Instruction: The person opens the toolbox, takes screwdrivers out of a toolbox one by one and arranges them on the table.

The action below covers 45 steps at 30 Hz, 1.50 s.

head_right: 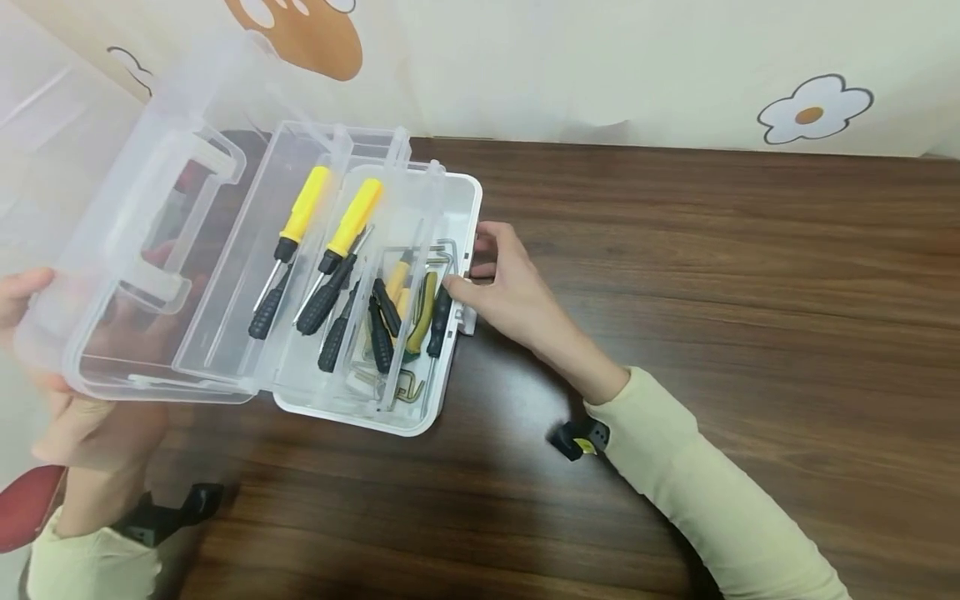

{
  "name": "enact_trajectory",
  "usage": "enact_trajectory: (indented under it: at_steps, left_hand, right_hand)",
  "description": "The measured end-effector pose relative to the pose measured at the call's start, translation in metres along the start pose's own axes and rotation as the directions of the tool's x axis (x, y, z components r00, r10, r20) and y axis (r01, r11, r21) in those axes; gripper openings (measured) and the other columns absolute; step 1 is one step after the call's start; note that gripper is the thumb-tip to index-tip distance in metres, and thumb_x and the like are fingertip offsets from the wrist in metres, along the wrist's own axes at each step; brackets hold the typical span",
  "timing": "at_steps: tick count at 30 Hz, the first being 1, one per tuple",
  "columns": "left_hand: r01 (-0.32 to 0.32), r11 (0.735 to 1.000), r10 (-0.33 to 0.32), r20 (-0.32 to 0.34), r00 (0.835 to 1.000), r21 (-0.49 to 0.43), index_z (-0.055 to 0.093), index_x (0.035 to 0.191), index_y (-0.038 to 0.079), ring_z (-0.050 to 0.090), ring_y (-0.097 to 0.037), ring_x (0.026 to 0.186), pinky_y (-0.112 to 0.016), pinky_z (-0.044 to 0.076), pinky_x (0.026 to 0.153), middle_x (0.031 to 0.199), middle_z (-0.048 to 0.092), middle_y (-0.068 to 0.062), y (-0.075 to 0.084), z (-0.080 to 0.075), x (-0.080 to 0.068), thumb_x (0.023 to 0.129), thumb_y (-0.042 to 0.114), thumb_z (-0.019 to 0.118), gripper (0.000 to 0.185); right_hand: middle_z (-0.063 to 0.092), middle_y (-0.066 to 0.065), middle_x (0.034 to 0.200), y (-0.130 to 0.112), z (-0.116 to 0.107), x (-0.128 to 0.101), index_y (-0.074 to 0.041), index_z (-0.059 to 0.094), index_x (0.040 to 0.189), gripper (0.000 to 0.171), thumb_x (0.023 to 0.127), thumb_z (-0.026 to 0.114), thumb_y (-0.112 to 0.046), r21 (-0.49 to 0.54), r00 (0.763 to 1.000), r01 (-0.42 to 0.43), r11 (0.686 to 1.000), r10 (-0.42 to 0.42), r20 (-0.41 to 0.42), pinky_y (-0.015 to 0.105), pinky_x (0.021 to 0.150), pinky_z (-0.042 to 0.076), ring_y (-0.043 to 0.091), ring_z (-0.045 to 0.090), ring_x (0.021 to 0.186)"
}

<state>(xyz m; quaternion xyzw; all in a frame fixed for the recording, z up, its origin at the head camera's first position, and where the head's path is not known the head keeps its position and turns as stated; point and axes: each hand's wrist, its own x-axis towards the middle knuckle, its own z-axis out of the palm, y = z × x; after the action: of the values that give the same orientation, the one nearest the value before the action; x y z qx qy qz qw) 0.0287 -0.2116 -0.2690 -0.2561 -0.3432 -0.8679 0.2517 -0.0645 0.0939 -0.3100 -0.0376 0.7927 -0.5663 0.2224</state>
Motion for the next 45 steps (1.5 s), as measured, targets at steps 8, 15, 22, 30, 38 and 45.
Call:
enact_trajectory:
  at_steps: [8, 15, 22, 30, 38, 45]
  left_hand:
    - [0.077, 0.997, -0.080, -0.102, 0.992, -0.024, 0.022, 0.135, 0.002, 0.050, -0.057, 0.128, -0.056, 0.050, 0.107, 0.138, 0.043, -0.036, 0.016, -0.021, -0.008, 0.068, -0.015, 0.045, 0.073]
    - [0.129, 0.991, -0.117, -0.210, 0.971, 0.045, 0.023, 0.143, -0.003, 0.055, -0.050, 0.128, -0.053, 0.046, 0.108, 0.137, 0.050, -0.035, 0.027, -0.035, -0.019, 0.072, -0.020, 0.044, 0.076]
    - [0.254, 0.958, -0.228, -0.182, 0.956, 0.132, 0.024, 0.146, -0.009, 0.057, -0.049, 0.131, -0.050, 0.056, 0.105, 0.146, 0.049, -0.036, 0.034, -0.042, -0.028, 0.080, -0.019, 0.052, 0.072]
    - [0.387, 0.920, -0.375, -0.144, 0.916, 0.065, 0.024, 0.148, -0.006, 0.051, -0.039, 0.140, -0.045, 0.056, 0.105, 0.156, 0.040, -0.029, 0.040, -0.050, -0.043, 0.095, -0.017, 0.031, 0.054]
    - [0.523, 0.836, -0.494, -0.188, 0.849, 0.163, 0.034, 0.150, -0.008, 0.063, -0.026, 0.130, -0.034, 0.056, 0.106, 0.149, 0.053, -0.023, 0.046, -0.050, -0.056, 0.097, -0.022, 0.026, 0.055]
    - [0.604, 0.693, -0.563, -0.228, 0.794, 0.393, 0.048, 0.146, -0.006, 0.065, -0.015, 0.128, -0.023, 0.053, 0.105, 0.143, 0.063, -0.013, 0.048, -0.051, -0.059, 0.096, -0.025, 0.033, 0.056]
  right_hand:
    - [0.044, 0.012, 0.155, -0.002, -0.006, -0.008, -0.011, 0.030, 0.158, 0.075, 0.096, 0.072, -0.018, -0.035, 1.000, 0.000, 0.999, 0.000, 0.010, 0.041, 0.097, 0.053, 0.031, 0.060, 0.129]
    - [0.042, 0.013, 0.157, -0.003, -0.017, -0.017, -0.011, 0.029, 0.159, 0.075, 0.097, 0.070, -0.017, -0.064, 1.000, 0.004, 0.998, -0.004, 0.007, 0.039, 0.094, 0.054, 0.032, 0.061, 0.129]
    - [0.041, 0.012, 0.159, 0.003, -0.035, -0.028, -0.012, 0.030, 0.158, 0.071, 0.098, 0.068, -0.016, -0.088, 1.000, -0.003, 0.996, 0.003, -0.004, 0.022, 0.084, 0.053, 0.033, 0.061, 0.128]
    - [0.039, 0.010, 0.163, 0.008, -0.052, -0.035, -0.016, 0.031, 0.160, 0.073, 0.098, 0.069, -0.020, -0.127, 1.000, -0.031, 0.991, 0.030, -0.005, 0.030, 0.092, 0.051, 0.033, 0.058, 0.130]
    - [0.039, 0.007, 0.164, 0.009, -0.070, -0.041, -0.021, 0.032, 0.161, 0.073, 0.099, 0.071, -0.023, -0.170, 0.996, -0.087, 0.982, 0.085, -0.022, 0.045, 0.102, 0.046, 0.029, 0.057, 0.128]
    - [0.034, 0.008, 0.168, 0.013, -0.085, -0.045, -0.021, 0.025, 0.165, 0.077, 0.101, 0.069, -0.025, -0.207, 0.994, -0.110, 0.972, 0.110, -0.014, 0.052, 0.108, 0.044, 0.033, 0.054, 0.133]
